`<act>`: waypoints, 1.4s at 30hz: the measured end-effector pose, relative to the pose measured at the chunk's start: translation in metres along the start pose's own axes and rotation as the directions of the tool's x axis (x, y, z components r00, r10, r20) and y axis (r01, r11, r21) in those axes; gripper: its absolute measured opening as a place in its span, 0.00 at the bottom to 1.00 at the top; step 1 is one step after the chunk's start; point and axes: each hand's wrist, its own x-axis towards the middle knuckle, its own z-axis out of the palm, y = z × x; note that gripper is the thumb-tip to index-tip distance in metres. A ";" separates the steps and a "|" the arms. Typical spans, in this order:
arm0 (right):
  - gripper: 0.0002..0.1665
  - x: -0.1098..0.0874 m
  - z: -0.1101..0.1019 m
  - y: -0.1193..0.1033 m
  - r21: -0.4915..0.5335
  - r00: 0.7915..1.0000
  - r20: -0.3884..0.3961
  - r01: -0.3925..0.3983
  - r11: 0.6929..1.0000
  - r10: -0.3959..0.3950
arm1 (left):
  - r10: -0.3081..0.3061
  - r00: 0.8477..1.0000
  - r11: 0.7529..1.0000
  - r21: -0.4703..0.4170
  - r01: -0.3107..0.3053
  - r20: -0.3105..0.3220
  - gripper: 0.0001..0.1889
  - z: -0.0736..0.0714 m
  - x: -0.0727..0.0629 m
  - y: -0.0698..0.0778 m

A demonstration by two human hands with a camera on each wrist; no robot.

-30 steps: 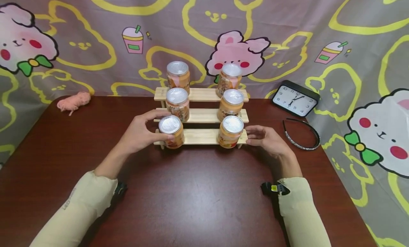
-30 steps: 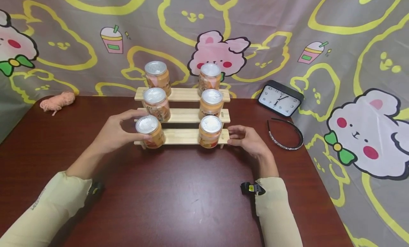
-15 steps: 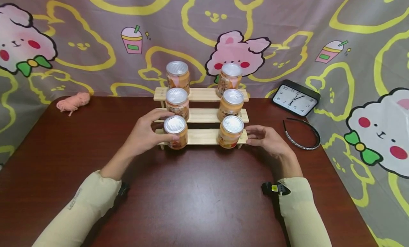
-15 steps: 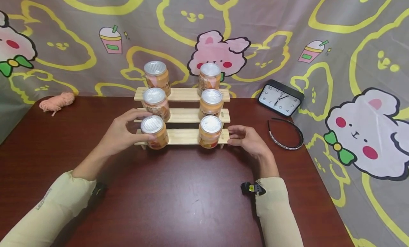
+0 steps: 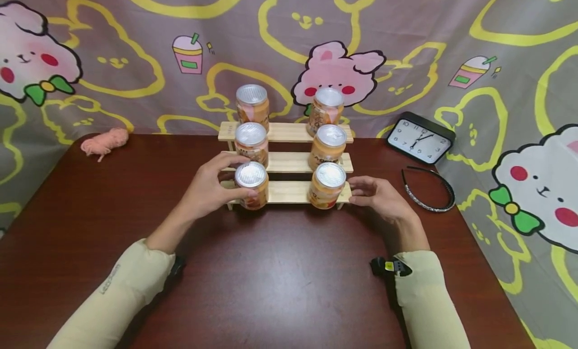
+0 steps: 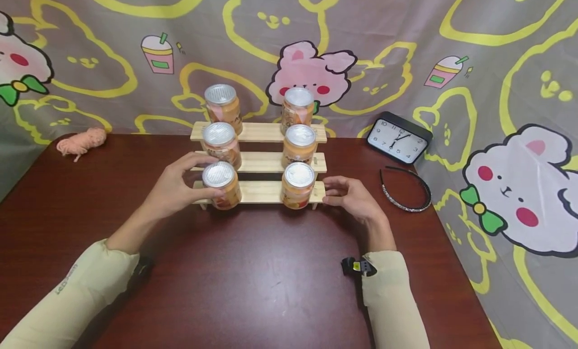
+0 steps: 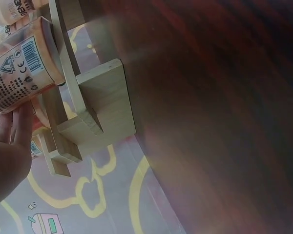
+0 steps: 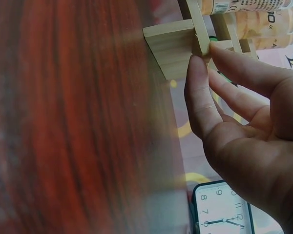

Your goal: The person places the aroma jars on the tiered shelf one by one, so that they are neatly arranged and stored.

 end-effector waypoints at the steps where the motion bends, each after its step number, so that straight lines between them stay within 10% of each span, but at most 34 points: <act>1: 0.31 0.000 0.000 -0.001 -0.006 1.000 -0.003 0.001 1.000 -0.001 | 0.001 1.000 1.000 0.004 -0.001 -0.001 0.34 0.000 0.000 0.000; 14: 0.30 -0.008 0.000 -0.017 -0.122 0.995 -0.097 0.004 0.992 -0.016 | 0.059 0.998 0.998 0.014 -0.059 0.003 0.35 -0.004 0.001 0.001; 25: 0.25 -0.011 0.004 -0.036 -0.356 0.931 -0.223 0.198 0.913 -0.288 | 0.133 0.985 0.977 0.180 -0.112 -0.106 0.20 -0.029 -0.005 -0.005; 32: 0.26 -0.011 0.003 -0.054 -0.570 0.862 -0.188 0.294 0.767 -0.470 | 0.095 0.986 0.927 0.374 -0.037 -0.139 0.23 -0.044 -0.003 -0.006; 37: 0.31 -0.012 -0.002 -0.065 -0.678 0.867 -0.129 0.277 0.681 -0.481 | 0.027 0.993 0.864 0.502 0.035 -0.116 0.27 -0.049 0.000 0.000; 42: 0.36 -0.013 -0.008 -0.073 -0.750 0.891 -0.101 0.224 0.622 -0.442 | -0.001 0.997 0.749 0.660 0.055 -0.081 0.33 -0.052 0.002 0.008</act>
